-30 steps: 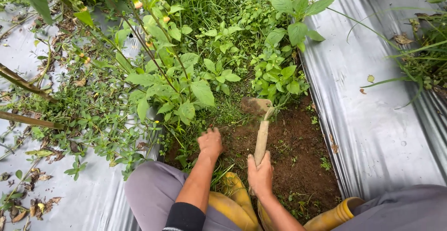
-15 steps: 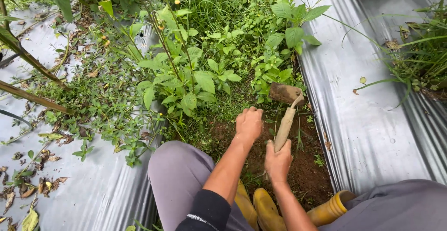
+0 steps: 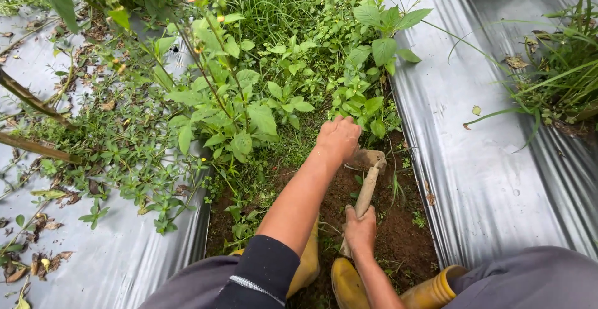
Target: Using a hand hoe to clear weeds from a soil patch between plastic-covered planting beds.
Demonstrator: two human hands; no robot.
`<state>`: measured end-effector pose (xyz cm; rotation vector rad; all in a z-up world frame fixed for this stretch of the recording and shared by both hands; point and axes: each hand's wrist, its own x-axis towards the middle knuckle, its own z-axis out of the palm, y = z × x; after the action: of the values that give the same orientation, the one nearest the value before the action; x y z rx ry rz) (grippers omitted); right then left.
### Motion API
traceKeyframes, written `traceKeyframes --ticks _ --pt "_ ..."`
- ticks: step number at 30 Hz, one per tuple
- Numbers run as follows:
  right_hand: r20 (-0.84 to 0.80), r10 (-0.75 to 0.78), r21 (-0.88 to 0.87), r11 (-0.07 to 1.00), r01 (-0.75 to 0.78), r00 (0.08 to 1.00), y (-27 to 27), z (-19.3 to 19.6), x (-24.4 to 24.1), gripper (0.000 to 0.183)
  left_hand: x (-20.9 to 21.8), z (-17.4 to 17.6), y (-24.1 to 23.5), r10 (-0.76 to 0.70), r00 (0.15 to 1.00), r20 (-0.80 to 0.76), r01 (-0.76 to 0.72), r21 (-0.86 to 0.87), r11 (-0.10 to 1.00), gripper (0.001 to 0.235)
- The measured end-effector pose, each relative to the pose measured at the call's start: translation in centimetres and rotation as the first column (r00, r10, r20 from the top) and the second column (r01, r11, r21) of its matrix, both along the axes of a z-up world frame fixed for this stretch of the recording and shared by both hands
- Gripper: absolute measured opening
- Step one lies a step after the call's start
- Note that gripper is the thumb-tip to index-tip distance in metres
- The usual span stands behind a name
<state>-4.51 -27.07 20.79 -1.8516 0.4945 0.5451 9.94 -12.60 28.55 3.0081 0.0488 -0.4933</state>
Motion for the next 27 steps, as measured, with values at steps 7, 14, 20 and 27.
traceKeyframes --ticks 7,14,20,27 --pt "-0.054 0.008 0.006 1.0 -0.007 0.999 -0.2 -2.1 2.0 0.025 5.5 2.7 2.9 -0.191 0.978 -0.082 0.199 0.107 0.974 0.026" --pt "-0.191 0.033 -0.178 0.982 -0.067 0.981 0.2 -3.0 4.3 0.03 10.8 1.1 2.1 -0.467 0.883 0.041 0.467 0.02 0.884 0.046" --pt "-0.345 -0.02 -0.389 0.913 -0.123 0.939 0.8 -8.1 6.4 0.058 14.0 -7.9 -1.6 -0.528 0.822 0.211 0.545 -0.024 0.838 0.082" --pt "-0.394 -0.091 -0.455 0.884 -0.108 0.915 1.4 -9.6 6.8 0.086 14.3 -13.8 1.9 -0.539 0.84 0.068 0.531 0.111 0.84 0.102"
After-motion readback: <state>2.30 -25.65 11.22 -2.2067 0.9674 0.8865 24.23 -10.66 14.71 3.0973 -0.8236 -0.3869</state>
